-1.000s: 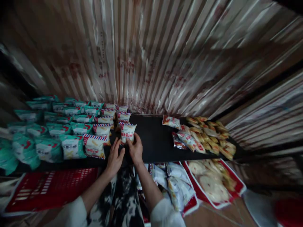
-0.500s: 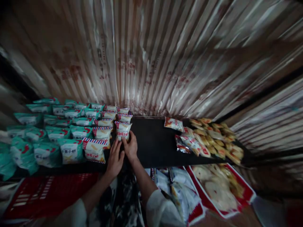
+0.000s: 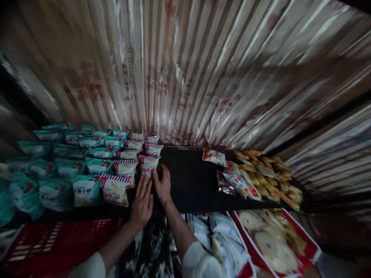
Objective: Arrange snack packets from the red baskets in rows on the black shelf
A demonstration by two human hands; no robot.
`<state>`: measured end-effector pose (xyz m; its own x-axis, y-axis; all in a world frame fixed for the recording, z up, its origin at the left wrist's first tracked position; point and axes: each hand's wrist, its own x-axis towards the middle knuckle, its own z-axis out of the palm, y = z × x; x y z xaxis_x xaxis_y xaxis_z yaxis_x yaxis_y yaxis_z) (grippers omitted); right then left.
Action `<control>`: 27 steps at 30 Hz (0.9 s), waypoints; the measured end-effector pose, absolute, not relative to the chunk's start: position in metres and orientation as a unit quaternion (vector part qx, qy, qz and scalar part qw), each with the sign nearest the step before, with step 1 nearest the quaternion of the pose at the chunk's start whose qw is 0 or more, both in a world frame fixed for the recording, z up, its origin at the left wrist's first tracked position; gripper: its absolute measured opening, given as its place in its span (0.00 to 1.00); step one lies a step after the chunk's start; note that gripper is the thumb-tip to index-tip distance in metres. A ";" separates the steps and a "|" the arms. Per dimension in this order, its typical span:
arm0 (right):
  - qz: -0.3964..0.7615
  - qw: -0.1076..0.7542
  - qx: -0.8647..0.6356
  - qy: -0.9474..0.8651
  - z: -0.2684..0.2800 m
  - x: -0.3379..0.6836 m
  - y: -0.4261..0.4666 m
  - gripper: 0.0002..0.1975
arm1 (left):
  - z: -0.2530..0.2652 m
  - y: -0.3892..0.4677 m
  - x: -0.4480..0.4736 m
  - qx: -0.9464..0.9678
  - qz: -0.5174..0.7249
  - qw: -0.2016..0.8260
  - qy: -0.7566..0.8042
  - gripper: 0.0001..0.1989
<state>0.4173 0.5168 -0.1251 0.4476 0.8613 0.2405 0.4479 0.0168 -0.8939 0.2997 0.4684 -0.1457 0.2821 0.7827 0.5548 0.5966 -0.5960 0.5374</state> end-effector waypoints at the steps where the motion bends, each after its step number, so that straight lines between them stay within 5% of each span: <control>1: 0.212 0.524 -0.675 -0.474 -0.124 0.419 0.520 0.32 | -0.145 0.469 0.300 0.797 0.408 0.107 0.431 0.29; 15: 0.389 0.542 -0.609 -0.429 -0.110 0.425 0.558 0.32 | -0.151 0.474 0.301 0.781 0.401 0.142 0.457 0.28; 27: 0.383 0.553 -0.596 -0.439 -0.128 0.428 0.562 0.32 | -0.149 0.475 0.303 0.784 0.374 0.131 0.477 0.24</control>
<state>0.4279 0.5625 -0.1284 0.3207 0.9467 0.0297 0.0999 -0.0027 -0.9950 0.3034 0.4748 -0.1491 0.2643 0.8463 0.4626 0.6505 -0.5105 0.5623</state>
